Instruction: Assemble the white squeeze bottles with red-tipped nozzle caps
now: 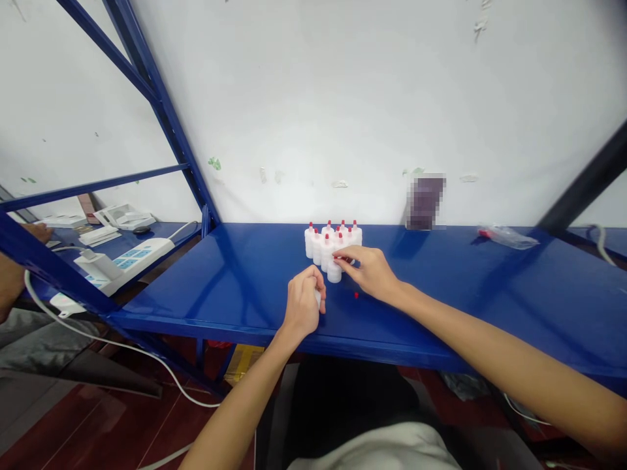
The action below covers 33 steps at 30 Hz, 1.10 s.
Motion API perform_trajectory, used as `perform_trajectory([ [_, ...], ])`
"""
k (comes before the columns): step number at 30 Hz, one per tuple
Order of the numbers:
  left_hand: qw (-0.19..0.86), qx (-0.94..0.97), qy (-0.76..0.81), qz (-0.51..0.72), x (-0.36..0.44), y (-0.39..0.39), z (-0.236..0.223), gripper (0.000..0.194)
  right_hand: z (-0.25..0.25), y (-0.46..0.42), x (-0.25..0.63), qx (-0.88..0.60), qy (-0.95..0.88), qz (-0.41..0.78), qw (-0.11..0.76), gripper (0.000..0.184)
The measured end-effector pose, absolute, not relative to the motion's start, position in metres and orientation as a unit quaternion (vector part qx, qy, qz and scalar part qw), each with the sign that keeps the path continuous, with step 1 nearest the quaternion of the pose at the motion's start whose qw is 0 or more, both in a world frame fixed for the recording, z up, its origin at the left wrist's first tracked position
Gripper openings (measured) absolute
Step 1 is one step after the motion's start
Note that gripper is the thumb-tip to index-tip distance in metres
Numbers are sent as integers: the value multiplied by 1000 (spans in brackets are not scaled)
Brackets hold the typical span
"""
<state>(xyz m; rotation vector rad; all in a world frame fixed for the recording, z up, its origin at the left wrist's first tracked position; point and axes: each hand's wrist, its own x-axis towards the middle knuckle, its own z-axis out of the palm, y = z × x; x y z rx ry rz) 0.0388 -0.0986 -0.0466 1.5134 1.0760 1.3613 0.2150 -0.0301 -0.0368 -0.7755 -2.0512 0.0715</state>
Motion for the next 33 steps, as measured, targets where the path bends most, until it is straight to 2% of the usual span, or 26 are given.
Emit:
perform_trajectory([
  [5,369,631,450,512,39,-100,-45,34,-30,-43,215,-279,-816,36,505,15],
  [8,368,663,424,496,39,-102,-43,26,-27,-63,206,-224,-804,172,524,12],
  [11,394,680,385,484,37,-104,-43,19,-29,-80,196,-176,-778,340,497,17],
  [13,406,690,361,478,36,-103,-45,17,-31,-85,192,-178,-765,385,485,19],
  [23,409,710,352,452,36,-103,-48,32,-30,-89,191,-220,-763,315,520,12],
  [28,405,711,350,456,34,-103,-48,28,-30,-89,191,-217,-785,311,490,14],
  [33,412,700,343,472,33,-103,-48,36,-32,-87,192,-219,-823,195,486,15],
])
